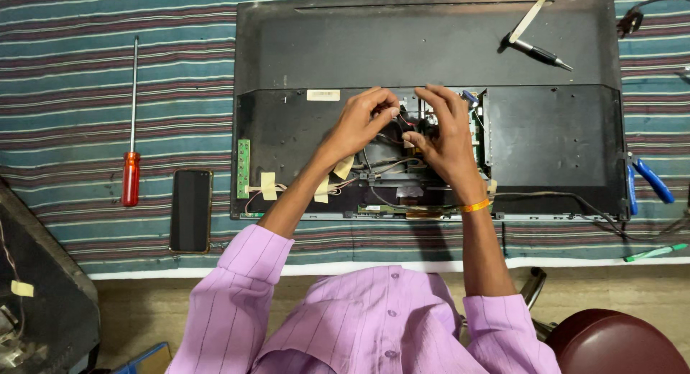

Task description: The person works on the internal wiring of a disassembled television. They twist two wires together, use a soldering iron to solder the joint, and then wrap the connection with black electrical tape. The person uses pliers to cut the tape and continues to wrap the wires securely.

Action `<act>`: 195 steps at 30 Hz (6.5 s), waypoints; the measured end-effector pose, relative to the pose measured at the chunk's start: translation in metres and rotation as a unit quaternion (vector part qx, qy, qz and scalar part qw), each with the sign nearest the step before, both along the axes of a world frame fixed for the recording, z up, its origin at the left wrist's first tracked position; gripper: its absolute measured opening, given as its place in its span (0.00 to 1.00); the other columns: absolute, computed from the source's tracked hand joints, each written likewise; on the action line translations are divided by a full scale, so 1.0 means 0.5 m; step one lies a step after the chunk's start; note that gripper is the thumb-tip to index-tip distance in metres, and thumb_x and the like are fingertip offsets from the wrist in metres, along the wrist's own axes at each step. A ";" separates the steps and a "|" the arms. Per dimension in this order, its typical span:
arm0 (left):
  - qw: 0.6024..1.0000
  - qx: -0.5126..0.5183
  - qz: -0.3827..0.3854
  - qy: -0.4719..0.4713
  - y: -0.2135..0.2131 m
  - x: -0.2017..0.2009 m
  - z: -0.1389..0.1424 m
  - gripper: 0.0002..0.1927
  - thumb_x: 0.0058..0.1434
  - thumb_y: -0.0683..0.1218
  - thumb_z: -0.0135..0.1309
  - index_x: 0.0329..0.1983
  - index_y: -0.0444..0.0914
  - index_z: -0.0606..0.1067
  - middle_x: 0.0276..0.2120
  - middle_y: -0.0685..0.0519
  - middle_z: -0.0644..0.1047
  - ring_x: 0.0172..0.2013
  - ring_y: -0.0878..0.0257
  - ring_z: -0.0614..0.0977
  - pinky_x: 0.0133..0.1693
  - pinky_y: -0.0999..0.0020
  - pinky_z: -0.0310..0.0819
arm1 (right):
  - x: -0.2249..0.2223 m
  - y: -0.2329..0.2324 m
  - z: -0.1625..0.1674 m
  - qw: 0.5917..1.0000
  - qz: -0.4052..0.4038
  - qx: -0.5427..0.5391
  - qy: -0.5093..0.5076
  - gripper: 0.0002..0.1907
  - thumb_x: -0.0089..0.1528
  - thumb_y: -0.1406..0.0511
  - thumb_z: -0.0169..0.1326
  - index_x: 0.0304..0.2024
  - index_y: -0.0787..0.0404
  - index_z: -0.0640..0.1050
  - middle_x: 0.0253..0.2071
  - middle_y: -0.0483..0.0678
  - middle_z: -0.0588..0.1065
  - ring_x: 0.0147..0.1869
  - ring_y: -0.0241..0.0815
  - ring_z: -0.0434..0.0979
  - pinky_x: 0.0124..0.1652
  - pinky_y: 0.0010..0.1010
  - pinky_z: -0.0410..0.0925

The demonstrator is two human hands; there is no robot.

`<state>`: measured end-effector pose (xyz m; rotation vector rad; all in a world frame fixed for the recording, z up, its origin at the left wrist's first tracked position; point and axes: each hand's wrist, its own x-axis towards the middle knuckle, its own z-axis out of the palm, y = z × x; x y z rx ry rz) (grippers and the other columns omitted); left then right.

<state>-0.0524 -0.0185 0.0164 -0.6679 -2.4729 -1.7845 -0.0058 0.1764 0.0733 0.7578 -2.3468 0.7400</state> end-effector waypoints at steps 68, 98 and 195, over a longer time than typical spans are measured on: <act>0.991 -0.063 -0.113 0.031 0.033 -0.007 0.024 0.19 0.59 0.50 0.65 0.46 0.35 0.73 0.34 0.51 0.73 0.30 0.60 0.72 0.34 0.62 0.70 | -0.021 0.070 -0.078 0.935 0.025 -0.225 -0.273 0.03 0.68 0.74 0.57 0.38 0.69 0.77 0.33 0.47 0.76 0.35 0.33 0.78 0.35 0.24 0.70; 0.975 -0.158 -0.066 0.145 0.030 0.012 0.032 0.14 0.60 0.40 0.59 0.48 0.34 0.72 0.40 0.44 0.75 0.42 0.44 0.79 0.43 0.53 0.71 | -0.039 0.046 -0.095 0.894 0.008 -0.263 -0.362 0.02 0.70 0.72 0.54 0.42 0.67 0.75 0.29 0.42 0.73 0.29 0.28 0.70 0.30 0.21 0.66; 0.994 -0.094 -0.004 0.052 0.004 -0.009 0.032 0.06 0.61 0.41 0.60 0.39 0.33 0.79 0.33 0.45 0.77 0.34 0.51 0.81 0.36 0.58 0.73 | -0.022 -0.010 -0.101 0.953 -0.008 -0.235 -0.193 0.04 0.65 0.74 0.59 0.43 0.68 0.80 0.37 0.48 0.77 0.35 0.34 0.79 0.36 0.25 0.71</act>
